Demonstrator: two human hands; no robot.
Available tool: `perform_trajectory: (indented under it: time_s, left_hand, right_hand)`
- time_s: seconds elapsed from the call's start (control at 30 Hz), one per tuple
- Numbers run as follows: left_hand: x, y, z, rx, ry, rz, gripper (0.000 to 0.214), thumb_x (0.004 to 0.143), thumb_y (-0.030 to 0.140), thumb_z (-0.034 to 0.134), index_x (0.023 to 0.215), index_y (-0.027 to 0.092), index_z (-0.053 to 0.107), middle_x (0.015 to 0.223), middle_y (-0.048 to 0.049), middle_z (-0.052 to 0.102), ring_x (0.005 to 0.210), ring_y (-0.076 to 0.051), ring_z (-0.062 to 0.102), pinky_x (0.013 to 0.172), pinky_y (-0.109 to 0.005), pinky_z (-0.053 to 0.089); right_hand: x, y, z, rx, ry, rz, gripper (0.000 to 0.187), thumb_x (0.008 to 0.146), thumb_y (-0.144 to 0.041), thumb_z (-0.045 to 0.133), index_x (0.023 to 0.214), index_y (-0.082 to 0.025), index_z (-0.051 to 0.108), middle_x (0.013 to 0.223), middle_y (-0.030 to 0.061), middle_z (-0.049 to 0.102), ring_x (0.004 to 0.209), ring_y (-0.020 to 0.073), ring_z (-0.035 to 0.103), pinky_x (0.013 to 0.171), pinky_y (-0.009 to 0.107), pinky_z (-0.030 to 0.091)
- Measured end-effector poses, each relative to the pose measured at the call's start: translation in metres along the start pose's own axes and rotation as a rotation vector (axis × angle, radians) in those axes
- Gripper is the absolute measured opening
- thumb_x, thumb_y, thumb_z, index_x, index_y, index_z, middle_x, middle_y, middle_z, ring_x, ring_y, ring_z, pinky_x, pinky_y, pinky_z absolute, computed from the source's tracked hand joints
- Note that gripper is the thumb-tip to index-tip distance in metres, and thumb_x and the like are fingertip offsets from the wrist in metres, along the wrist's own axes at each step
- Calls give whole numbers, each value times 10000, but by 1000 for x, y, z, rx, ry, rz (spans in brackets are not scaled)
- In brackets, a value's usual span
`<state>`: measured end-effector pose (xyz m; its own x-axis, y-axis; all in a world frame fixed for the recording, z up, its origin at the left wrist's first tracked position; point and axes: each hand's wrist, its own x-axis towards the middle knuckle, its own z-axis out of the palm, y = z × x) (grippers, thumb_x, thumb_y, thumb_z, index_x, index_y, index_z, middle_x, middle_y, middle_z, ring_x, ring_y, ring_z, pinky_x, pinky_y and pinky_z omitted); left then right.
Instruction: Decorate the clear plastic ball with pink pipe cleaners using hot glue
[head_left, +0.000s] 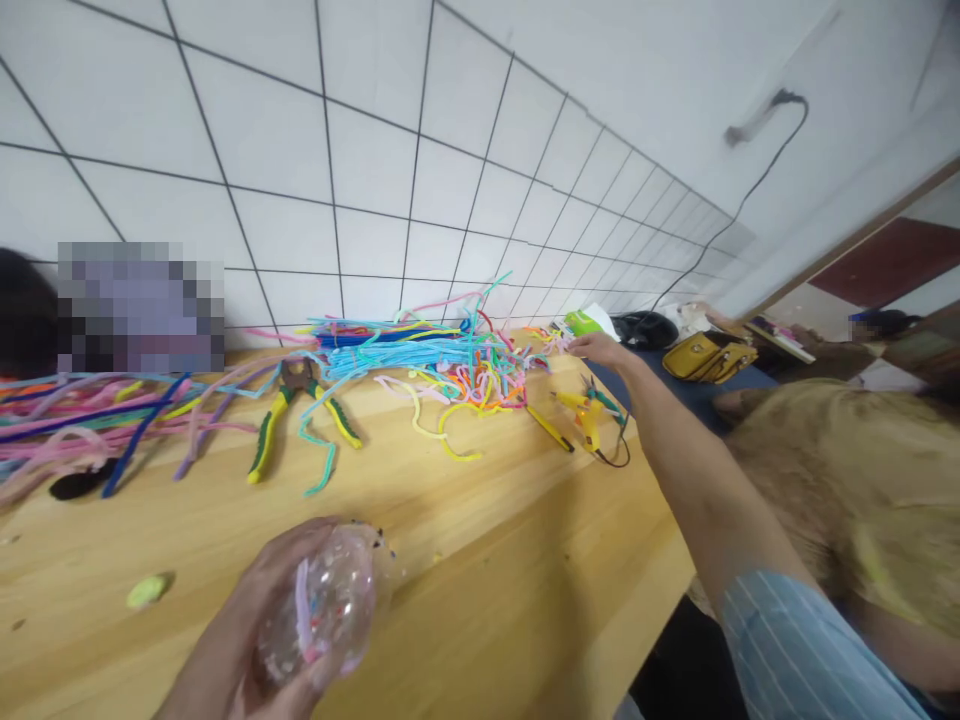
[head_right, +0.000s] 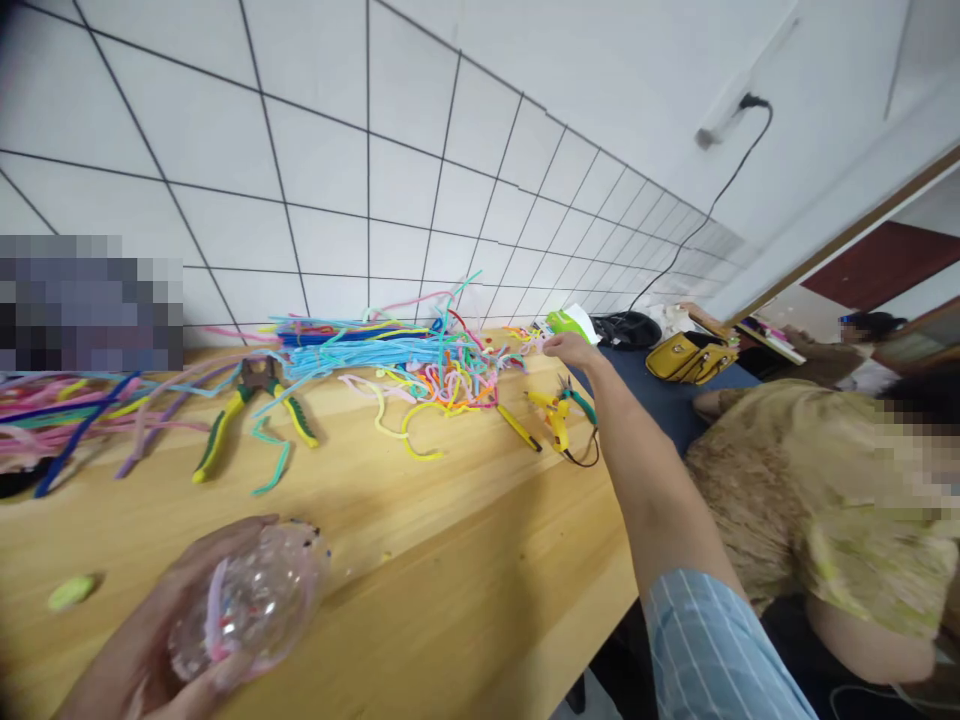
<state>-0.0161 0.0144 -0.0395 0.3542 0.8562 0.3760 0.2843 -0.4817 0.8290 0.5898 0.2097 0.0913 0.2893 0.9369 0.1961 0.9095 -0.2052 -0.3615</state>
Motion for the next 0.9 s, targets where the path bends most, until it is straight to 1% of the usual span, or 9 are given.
perform_trajectory:
  time_s: [0.13, 0.23, 0.3, 0.47, 0.5, 0.57, 0.67, 0.77, 0.9]
  left_hand:
    - [7, 2, -6, -31, -49, 3, 640, 911, 422, 768, 1509, 345, 554, 1497, -107, 690, 1322, -350, 719, 1131, -494, 616]
    - [8, 3, -8, -137, -120, -72, 636, 946, 478, 731, 1528, 311, 536, 1543, -130, 654, 1368, -359, 690, 1150, -488, 596]
    - [8, 11, -10, -233, -191, -153, 639, 977, 530, 688, 1548, 308, 508, 1566, -129, 634, 1390, -358, 674, 1154, -485, 587]
    - [12, 58, -17, -467, -405, -174, 806, 938, 672, 693, 1601, 285, 450, 1583, -151, 602, 1443, -393, 614, 1201, -529, 527]
    - [13, 69, -18, -474, -422, -156, 808, 927, 688, 700, 1585, 276, 474, 1639, -159, 542, 1499, -402, 559, 1237, -542, 485]
    - [14, 86, -22, -461, -451, -106, 836, 866, 721, 754, 1525, 246, 554, 1767, -169, 358, 1653, -439, 318, 1329, -573, 333]
    - [14, 99, -26, -501, -493, -90, 863, 851, 720, 778, 1531, 240, 548, 1814, -171, 247, 1707, -438, 146, 1353, -593, 244]
    - [16, 101, -28, -617, -444, -129, 851, 843, 695, 806, 1517, 240, 551, 1841, -154, 164, 1695, -441, 188, 1343, -582, 268]
    - [23, 93, -26, -753, -357, -129, 805, 857, 664, 804, 1501, 243, 568, 1791, -131, 311, 1668, -411, 274, 1345, -549, 268]
  right_hand:
    - [-14, -29, -28, 201, 69, 69, 358, 1010, -400, 755, 1270, -158, 706, 1257, 93, 736, 1065, 246, 736, 908, 424, 643]
    - [-40, -63, -41, 395, 156, 17, 365, 874, -409, 853, 1111, -158, 735, 970, 56, 776, 843, 193, 725, 764, 319, 600]
    - [-67, -91, -41, 526, 160, -47, 393, 805, -465, 870, 1049, -185, 741, 879, 36, 773, 760, 171, 705, 713, 291, 572]
    - [-159, -169, -7, 717, 62, -206, 404, 839, -623, 771, 824, -222, 722, 742, 16, 737, 672, 162, 663, 671, 295, 548]
    - [-179, -184, 2, 732, 37, -233, 398, 858, -616, 760, 798, -226, 717, 726, 12, 731, 670, 164, 659, 669, 295, 543]
    - [-216, -211, 20, 742, -2, -286, 365, 862, -573, 792, 757, -232, 710, 696, -4, 714, 663, 162, 641, 672, 295, 528]
    - [-260, -243, 41, 738, -12, -351, 257, 869, -467, 827, 767, -248, 739, 710, -15, 711, 689, 168, 627, 720, 310, 518]
    - [-285, -264, 57, 734, 31, -451, 154, 871, -403, 842, 790, -287, 779, 743, -6, 729, 706, 188, 632, 752, 341, 520]
    - [-293, -276, 73, 812, 19, -523, 97, 839, -373, 887, 788, -337, 812, 729, 3, 734, 711, 219, 632, 760, 377, 516]
